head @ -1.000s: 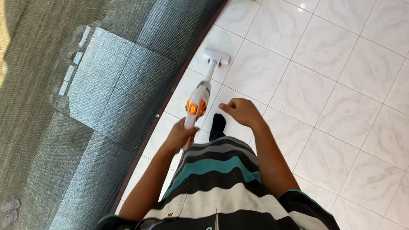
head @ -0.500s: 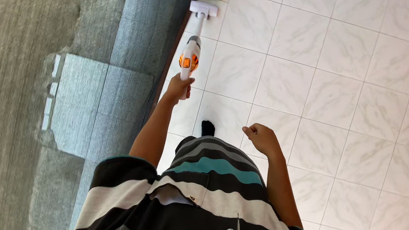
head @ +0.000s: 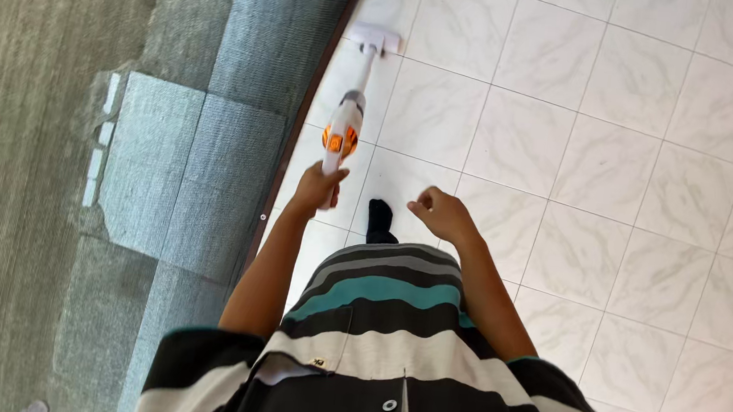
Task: The person vacuums the tiled floor using a vacuum cleaner.
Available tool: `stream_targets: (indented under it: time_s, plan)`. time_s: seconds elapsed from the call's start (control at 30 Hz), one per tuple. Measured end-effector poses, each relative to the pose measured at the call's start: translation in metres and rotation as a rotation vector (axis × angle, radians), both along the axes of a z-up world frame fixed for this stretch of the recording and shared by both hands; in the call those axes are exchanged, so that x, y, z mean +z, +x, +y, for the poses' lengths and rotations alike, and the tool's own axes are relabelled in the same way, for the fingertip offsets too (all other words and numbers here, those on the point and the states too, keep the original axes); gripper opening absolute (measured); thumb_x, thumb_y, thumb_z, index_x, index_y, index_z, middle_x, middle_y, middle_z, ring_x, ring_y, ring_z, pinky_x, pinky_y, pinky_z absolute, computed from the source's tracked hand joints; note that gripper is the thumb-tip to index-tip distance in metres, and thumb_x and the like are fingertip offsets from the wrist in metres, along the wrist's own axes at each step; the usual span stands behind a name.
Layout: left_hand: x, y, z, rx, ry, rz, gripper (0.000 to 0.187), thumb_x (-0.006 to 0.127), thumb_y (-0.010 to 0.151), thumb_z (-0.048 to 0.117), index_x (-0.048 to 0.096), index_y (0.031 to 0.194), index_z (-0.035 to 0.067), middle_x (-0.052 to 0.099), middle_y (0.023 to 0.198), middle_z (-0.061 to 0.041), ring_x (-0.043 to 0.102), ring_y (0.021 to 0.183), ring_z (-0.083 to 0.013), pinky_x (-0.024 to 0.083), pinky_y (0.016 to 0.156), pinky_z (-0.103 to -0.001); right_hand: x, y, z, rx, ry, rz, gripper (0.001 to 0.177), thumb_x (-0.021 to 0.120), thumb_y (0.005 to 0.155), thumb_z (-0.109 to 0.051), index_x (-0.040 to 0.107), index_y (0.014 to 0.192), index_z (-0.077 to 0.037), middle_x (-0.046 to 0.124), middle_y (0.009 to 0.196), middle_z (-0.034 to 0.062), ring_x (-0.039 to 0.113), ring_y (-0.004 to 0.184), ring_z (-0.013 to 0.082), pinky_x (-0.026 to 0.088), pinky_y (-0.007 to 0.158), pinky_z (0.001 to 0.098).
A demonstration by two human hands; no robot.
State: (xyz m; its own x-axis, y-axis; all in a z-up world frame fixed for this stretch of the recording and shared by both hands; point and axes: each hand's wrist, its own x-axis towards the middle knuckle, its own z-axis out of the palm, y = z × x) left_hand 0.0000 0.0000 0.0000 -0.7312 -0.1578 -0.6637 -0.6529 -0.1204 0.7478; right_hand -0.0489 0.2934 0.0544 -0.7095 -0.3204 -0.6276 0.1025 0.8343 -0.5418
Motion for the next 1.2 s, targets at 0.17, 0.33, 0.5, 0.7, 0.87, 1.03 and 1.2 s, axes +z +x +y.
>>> stream_targets:
  time_s: [0.17, 0.33, 0.5, 0.7, 0.87, 1.03, 1.2]
  plan:
    - [0.062, 0.135, -0.001, -0.008, -0.037, -0.091, 0.034, 0.070, 0.093, 0.032, 0.056, 0.105, 0.004, 0.057, 0.064, -0.004, 0.054, 0.045, -0.0139, 0.047, 0.041, -0.031, -0.024, 0.044, -0.071, 0.181, -0.194, 0.252, 0.073, 0.079, 0.082, -0.044, 0.052, 0.136, -0.003, 0.065, 0.129, 0.0185, 0.065, 0.116, 0.0333, 0.052, 0.095, 0.0423]
    - [0.121, 0.273, 0.012, 0.030, 0.092, -0.116, 0.037, 0.066, 0.095, 0.033, 0.053, 0.109, 0.002, 0.057, 0.065, -0.005, 0.053, 0.043, -0.0148, 0.046, 0.039, -0.030, -0.017, 0.147, -0.141, 0.464, -0.603, 0.698, 0.088, 0.088, 0.065, -0.029, 0.052, 0.139, 0.001, 0.062, 0.131, 0.0255, 0.061, 0.114, 0.0424, 0.047, 0.096, 0.0477]
    - [0.170, 0.367, 0.031, 0.086, 0.204, -0.049, 0.036, 0.067, 0.097, 0.027, 0.052, 0.114, 0.000, 0.058, 0.067, -0.005, 0.054, 0.045, -0.0134, 0.045, 0.040, -0.029, -0.013, 0.247, -0.144, 0.519, -0.678, 0.343, 0.044, 0.083, 0.072, -0.016, 0.065, 0.112, -0.014, 0.071, 0.106, 0.0093, 0.068, 0.105, 0.0325, 0.054, 0.094, 0.0426]
    - [0.203, 0.400, 0.048, 0.002, 0.293, -0.084, 0.043, 0.070, 0.090, 0.019, 0.051, 0.122, -0.002, 0.055, 0.064, -0.004, 0.052, 0.041, -0.0133, 0.042, 0.037, -0.028, 0.001, 0.283, -0.103, 0.498, -0.694, 0.280, 0.038, 0.084, 0.074, -0.015, 0.064, 0.106, -0.015, 0.069, 0.103, 0.0064, 0.069, 0.099, 0.0305, 0.056, 0.085, 0.0399]
    - [0.180, 0.377, 0.065, -0.085, 0.293, 0.002, 0.042, 0.069, 0.092, 0.017, 0.050, 0.122, -0.003, 0.056, 0.065, -0.004, 0.052, 0.043, -0.0128, 0.043, 0.039, -0.027, -0.002, 0.271, -0.073, 0.399, -0.651, 0.359, 0.043, 0.083, 0.076, -0.016, 0.063, 0.114, -0.014, 0.070, 0.112, 0.0069, 0.069, 0.107, 0.0301, 0.056, 0.092, 0.0393]
    - [0.113, 0.318, 0.093, -0.103, 0.279, 0.048, 0.036, 0.069, 0.091, 0.015, 0.050, 0.117, -0.002, 0.056, 0.065, -0.005, 0.053, 0.043, -0.0142, 0.044, 0.039, -0.029, 0.006, 0.230, -0.007, 0.185, -0.262, 0.344, 0.085, 0.086, 0.079, -0.039, 0.043, 0.146, -0.008, 0.055, 0.136, 0.0147, 0.059, 0.122, 0.0328, 0.051, 0.096, 0.0419]
    - [0.020, 0.225, 0.130, -0.090, 0.227, 0.054, 0.033, 0.071, 0.093, 0.017, 0.048, 0.109, 0.001, 0.056, 0.067, -0.005, 0.053, 0.045, -0.0156, 0.046, 0.041, -0.031, 0.004, 0.220, 0.100, -0.081, -0.192, 0.256, 0.076, 0.075, 0.087, -0.047, 0.046, 0.148, -0.011, 0.057, 0.140, 0.0126, 0.065, 0.119, 0.0283, 0.054, 0.096, 0.0395]
